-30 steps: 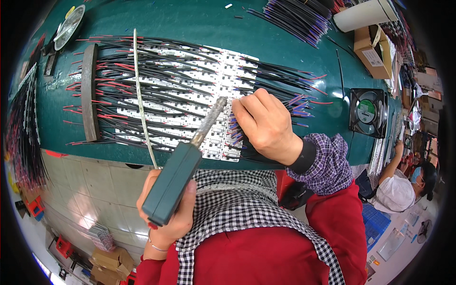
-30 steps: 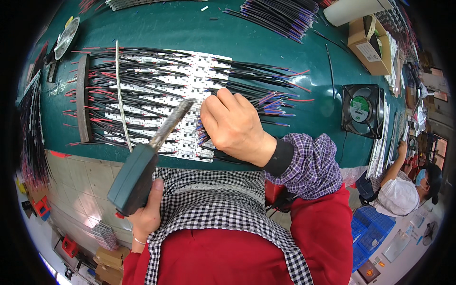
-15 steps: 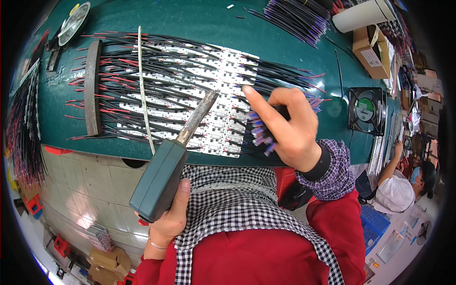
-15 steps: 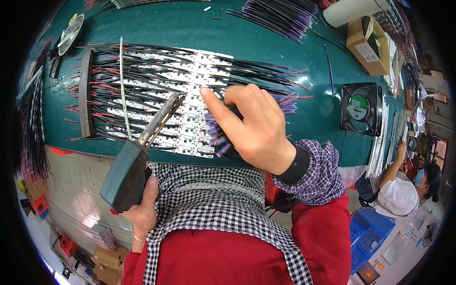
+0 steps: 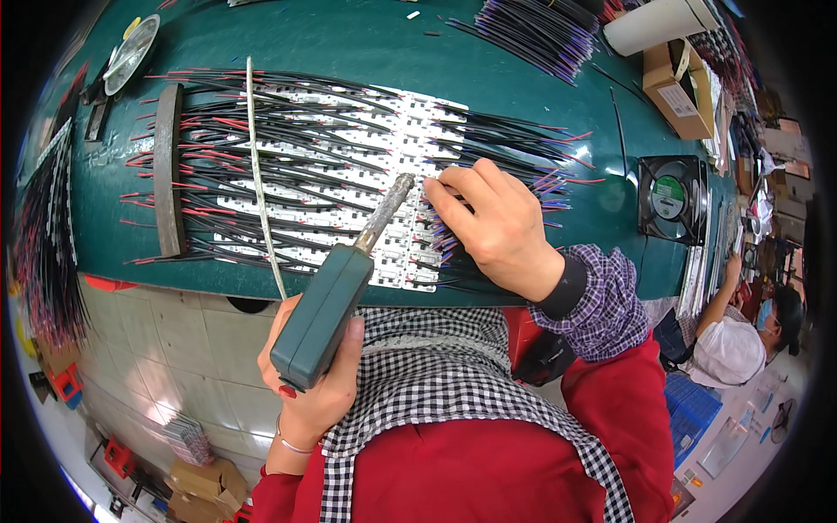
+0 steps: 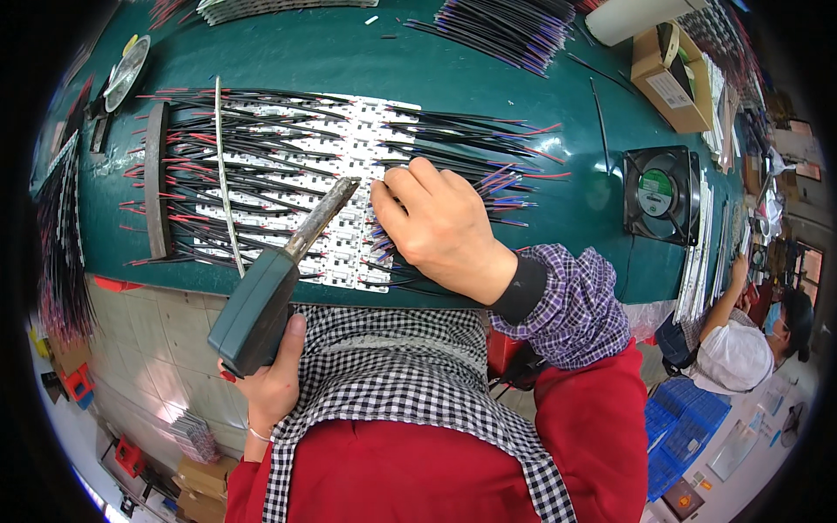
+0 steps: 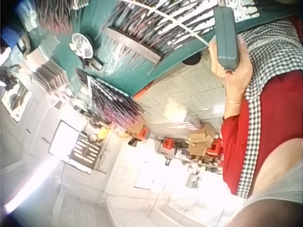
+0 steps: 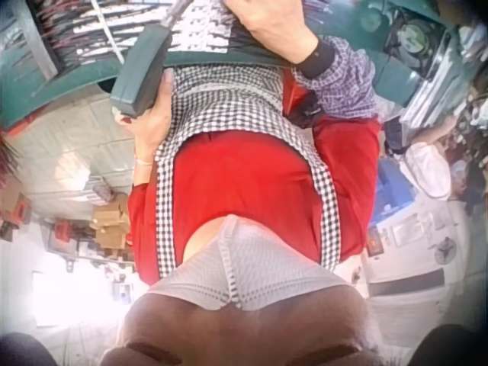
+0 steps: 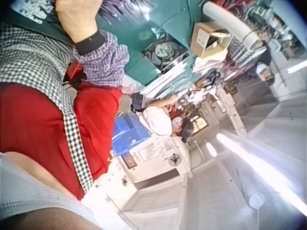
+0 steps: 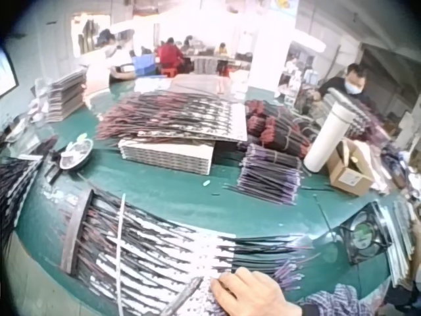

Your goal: The person sets aside a wired board, places a new board on the workbench, and aligns wires across it. They then solder the wires onto the board using a soldering tool.

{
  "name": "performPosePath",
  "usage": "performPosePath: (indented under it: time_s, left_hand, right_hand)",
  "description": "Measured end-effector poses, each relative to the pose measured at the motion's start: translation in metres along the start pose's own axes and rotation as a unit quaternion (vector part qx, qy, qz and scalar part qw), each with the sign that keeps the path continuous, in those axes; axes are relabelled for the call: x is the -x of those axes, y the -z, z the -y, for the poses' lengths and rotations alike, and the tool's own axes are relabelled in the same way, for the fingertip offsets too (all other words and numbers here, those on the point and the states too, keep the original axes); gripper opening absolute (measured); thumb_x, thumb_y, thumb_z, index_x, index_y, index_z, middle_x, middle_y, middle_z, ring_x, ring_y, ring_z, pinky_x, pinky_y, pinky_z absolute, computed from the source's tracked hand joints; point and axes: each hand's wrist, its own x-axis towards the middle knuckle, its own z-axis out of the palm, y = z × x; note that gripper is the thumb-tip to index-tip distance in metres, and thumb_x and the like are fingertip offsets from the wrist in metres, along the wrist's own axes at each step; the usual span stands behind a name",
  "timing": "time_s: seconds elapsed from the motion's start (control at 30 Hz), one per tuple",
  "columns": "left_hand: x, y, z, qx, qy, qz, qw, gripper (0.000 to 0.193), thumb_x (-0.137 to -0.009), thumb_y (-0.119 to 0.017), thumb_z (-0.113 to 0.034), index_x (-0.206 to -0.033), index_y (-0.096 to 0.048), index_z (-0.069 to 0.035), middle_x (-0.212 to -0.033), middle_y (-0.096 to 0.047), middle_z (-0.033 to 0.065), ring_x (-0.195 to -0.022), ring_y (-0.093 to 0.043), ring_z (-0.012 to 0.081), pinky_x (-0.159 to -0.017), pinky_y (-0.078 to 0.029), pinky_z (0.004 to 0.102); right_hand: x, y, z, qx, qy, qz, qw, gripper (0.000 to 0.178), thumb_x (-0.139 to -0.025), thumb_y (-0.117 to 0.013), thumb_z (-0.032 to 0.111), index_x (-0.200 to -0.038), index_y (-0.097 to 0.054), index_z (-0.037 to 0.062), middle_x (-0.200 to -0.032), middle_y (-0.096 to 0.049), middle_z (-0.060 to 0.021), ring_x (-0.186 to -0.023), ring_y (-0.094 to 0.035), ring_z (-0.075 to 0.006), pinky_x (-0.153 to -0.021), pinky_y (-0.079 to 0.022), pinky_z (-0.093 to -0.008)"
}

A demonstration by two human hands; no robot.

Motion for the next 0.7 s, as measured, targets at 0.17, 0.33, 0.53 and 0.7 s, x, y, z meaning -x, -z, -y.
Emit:
performPosePath:
  time_s: [0.17, 0.33, 0.53, 0.7]
  left_hand:
    - [-0.006, -0.002, -0.001, -0.007, -0.026, 0.012, 1.0, 0.021, -0.081, -0.076, 0.003, -0.101, -0.071, 0.005, -0.099, -0.07, 0.0158, -0.083, -0.069, 0.0283, -0.073, -0.055, 0.0338]
    - [-0.011, 0.001, -0.009, -0.057, -0.05, 0.034, 0.997, 0.02, -0.081, -0.076, 0.003, -0.1, -0.071, 0.005, -0.098, -0.07, 0.0156, -0.081, -0.068, 0.0277, -0.071, -0.055, 0.0335]
    - [-0.013, 0.003, -0.015, -0.108, -0.068, 0.044, 0.991, 0.018, -0.08, -0.076, 0.002, -0.097, -0.071, 0.003, -0.096, -0.069, 0.0144, -0.079, -0.068, 0.027, -0.07, -0.054, 0.0331]
    - [-0.013, 0.003, -0.015, -0.109, -0.069, 0.045, 0.991, 0.018, -0.079, -0.076, 0.002, -0.096, -0.071, 0.002, -0.094, -0.068, 0.0135, -0.076, -0.067, 0.0264, -0.068, -0.054, 0.0332]
  right_hand:
    - [0.003, -0.005, 0.001, 0.012, 0.017, -0.024, 0.999, 0.028, -0.074, -0.064, 0.012, -0.098, -0.069, -0.001, -0.088, -0.057, -0.0055, -0.078, -0.056, -0.0179, -0.058, -0.043, -0.0286]
    - [0.002, -0.002, 0.004, 0.001, -0.004, 0.007, 1.0, 0.036, -0.07, -0.069, 0.006, -0.105, -0.07, -0.0012, -0.096, -0.061, -0.0083, -0.077, -0.058, -0.0197, -0.061, -0.047, -0.0303]
    - [0.002, -0.009, 0.001, 0.032, 0.023, -0.034, 0.999, 0.026, -0.072, -0.066, 0.012, -0.094, -0.068, -0.0018, -0.083, -0.054, -0.0054, -0.076, -0.053, -0.0179, -0.056, -0.039, -0.0284]
    - [0.001, -0.002, 0.007, 0.024, -0.003, 0.012, 1.0, 0.034, -0.07, -0.068, 0.007, -0.103, -0.069, -0.0014, -0.097, -0.06, -0.0086, -0.077, -0.058, -0.0194, -0.061, -0.046, -0.0299]
